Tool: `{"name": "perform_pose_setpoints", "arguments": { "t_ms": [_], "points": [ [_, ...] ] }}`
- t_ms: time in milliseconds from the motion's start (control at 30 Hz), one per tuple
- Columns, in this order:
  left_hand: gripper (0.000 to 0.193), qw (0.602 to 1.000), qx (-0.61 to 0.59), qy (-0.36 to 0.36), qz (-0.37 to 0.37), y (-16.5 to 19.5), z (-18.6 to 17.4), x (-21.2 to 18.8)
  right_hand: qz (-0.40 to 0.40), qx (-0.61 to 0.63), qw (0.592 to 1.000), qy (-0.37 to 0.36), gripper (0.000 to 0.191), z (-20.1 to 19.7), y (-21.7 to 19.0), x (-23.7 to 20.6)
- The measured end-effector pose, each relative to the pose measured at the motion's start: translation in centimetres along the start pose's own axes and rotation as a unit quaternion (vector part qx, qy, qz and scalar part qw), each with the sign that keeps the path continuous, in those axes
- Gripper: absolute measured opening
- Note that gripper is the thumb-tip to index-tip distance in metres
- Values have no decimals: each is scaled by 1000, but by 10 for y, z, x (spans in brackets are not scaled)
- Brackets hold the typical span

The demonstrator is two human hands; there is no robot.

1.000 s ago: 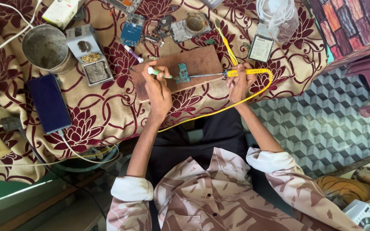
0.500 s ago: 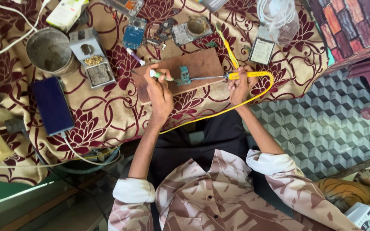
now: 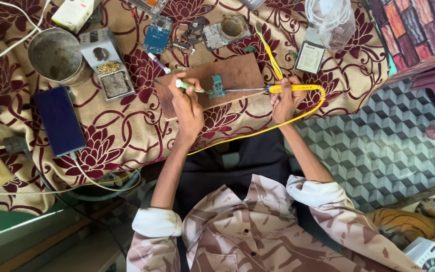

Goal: The person sits on the floor and uses a soldering iron and solder wire to solder components on a small green circuit board. The person repeatedly applies heat and solder to specific points on the board.

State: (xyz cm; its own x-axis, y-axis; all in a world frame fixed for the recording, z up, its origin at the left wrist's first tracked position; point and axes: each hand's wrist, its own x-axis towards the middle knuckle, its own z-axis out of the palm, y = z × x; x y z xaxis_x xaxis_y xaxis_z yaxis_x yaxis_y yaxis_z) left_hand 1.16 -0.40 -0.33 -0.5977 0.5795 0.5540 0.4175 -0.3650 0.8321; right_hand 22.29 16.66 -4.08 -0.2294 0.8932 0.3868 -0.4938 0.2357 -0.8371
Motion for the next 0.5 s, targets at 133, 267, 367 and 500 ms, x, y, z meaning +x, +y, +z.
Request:
{"name": "perform_pose_setpoints", "arguments": {
  "t_ms": [133,267,367,500],
  "points": [
    [42,1000,4,-4,3,0,0,-1,-41,-86,995,-41,23,3,-12,1],
    [41,1000,8,-3,-4,0,0,-1,-42,-113,990,-69,22,12,-27,6],
    [41,1000,18,-1,20,1,0,-1,-47,-156,982,-96,20,23,-42,10],
    [38,1000,14,3,6,1,1,2,-55,-232,963,-128,21,44,-66,26]
  ]
}}
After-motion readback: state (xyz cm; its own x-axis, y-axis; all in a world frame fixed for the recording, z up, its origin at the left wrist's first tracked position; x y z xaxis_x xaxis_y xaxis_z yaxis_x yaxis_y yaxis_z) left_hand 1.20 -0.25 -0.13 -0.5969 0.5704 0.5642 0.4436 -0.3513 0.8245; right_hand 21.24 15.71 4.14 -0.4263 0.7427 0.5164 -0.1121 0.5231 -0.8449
